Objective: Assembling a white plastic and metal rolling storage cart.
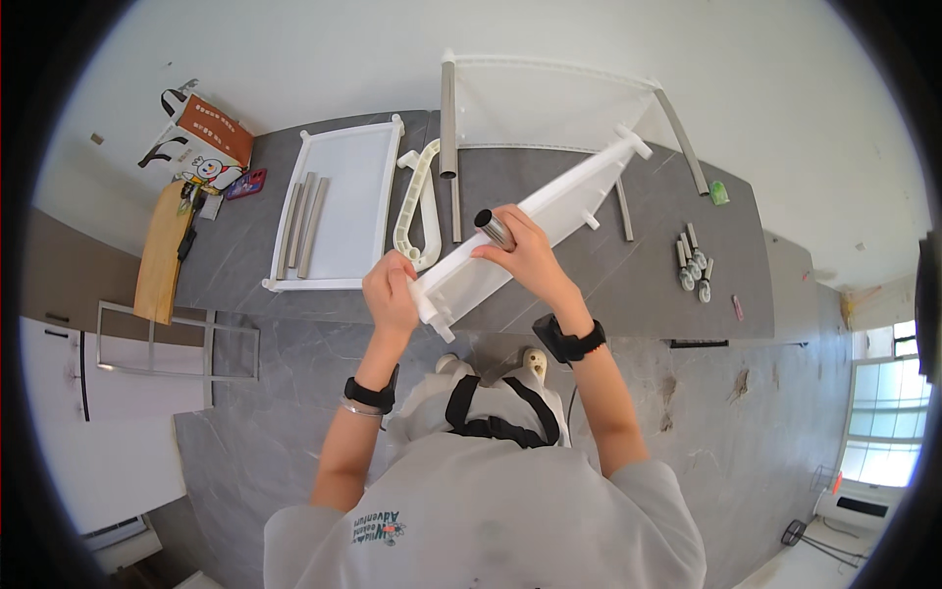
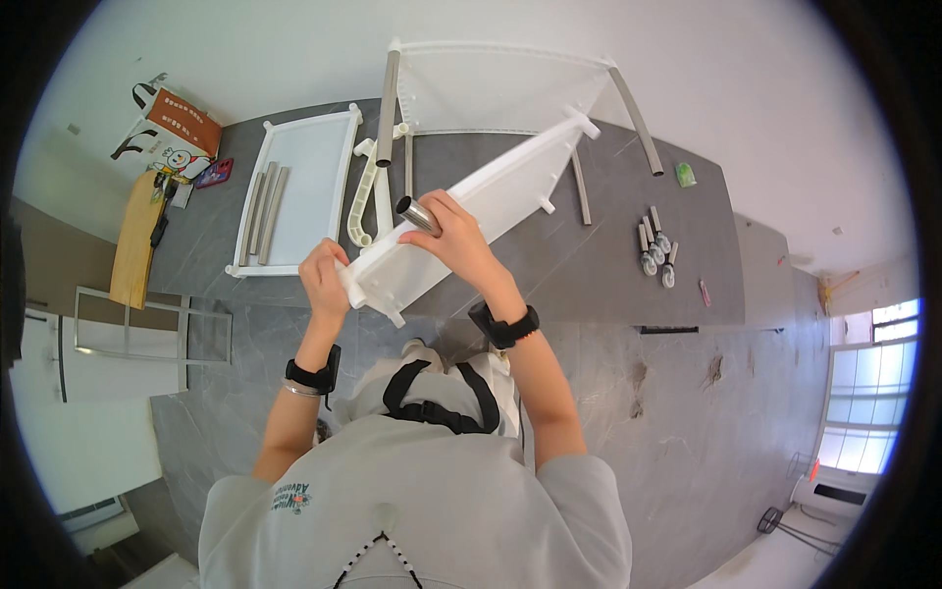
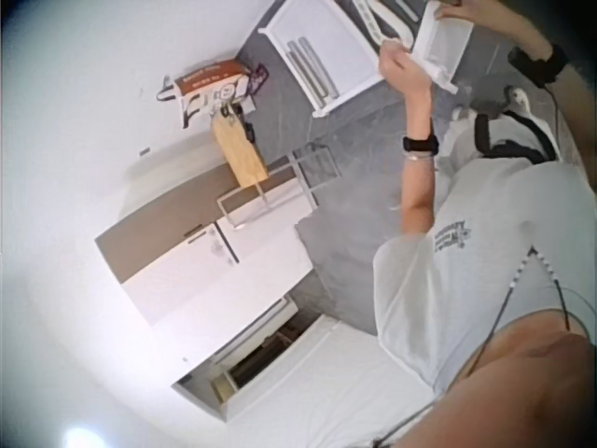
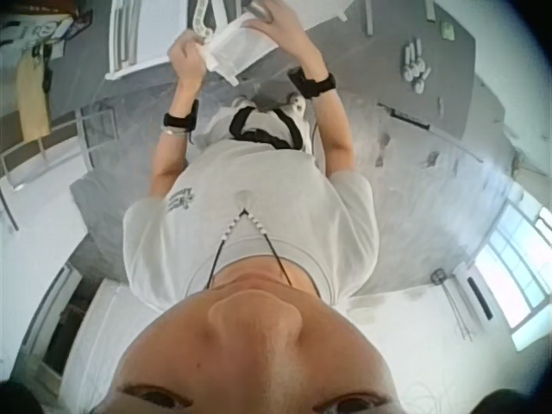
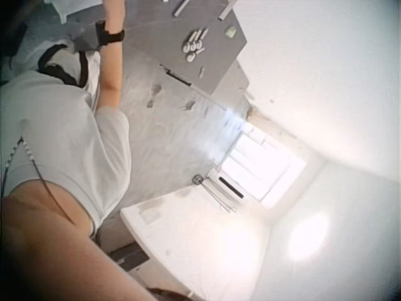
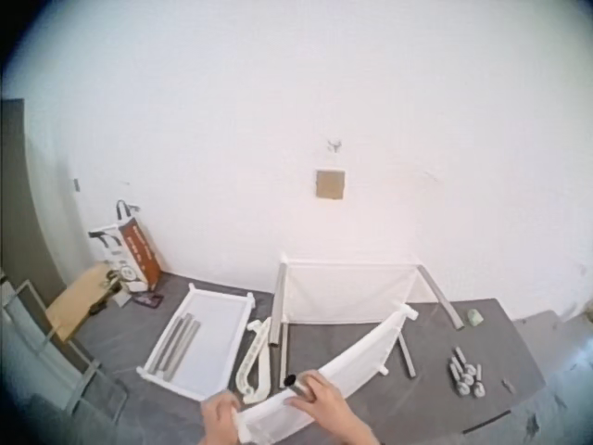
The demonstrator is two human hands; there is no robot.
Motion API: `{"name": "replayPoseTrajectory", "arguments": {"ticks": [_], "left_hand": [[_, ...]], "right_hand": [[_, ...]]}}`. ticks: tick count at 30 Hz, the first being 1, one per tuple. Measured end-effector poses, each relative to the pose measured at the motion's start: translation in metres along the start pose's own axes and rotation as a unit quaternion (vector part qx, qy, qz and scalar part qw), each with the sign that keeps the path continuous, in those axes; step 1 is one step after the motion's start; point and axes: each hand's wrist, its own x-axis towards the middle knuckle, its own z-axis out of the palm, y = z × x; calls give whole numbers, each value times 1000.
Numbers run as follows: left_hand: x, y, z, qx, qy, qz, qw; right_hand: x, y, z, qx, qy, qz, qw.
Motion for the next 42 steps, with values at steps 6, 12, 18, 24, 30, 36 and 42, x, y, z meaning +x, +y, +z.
{"name": "replayPoseTrajectory", "arguments": {"ticks": [6,12,18,24,30,36,42], "left_hand": [[-5,16,43,67,106,-41,991],[-16,36,80,105,186,-17,977],[-32,41,89,148,242,-29,958],[-42,66,101,220,202,-84,951],[-40,72,85,249,60,-52,965],[-40,80,79,347,-35,3,937],[-55,76,108,390,85,-19,917]], "right_hand": [[1,15,-27,81,26,-39,996],[-34,55,-80,69,1,-9,998],[-51,62,-115,77,-53,73,993],[-58,58,-120,8,-66,-76,995],[-74,55,-124,-51,-128,-125,983],[-85,59,-116,-4,-123,-147,981],[-87,57,-132,-63,-147,-157,975]]}}
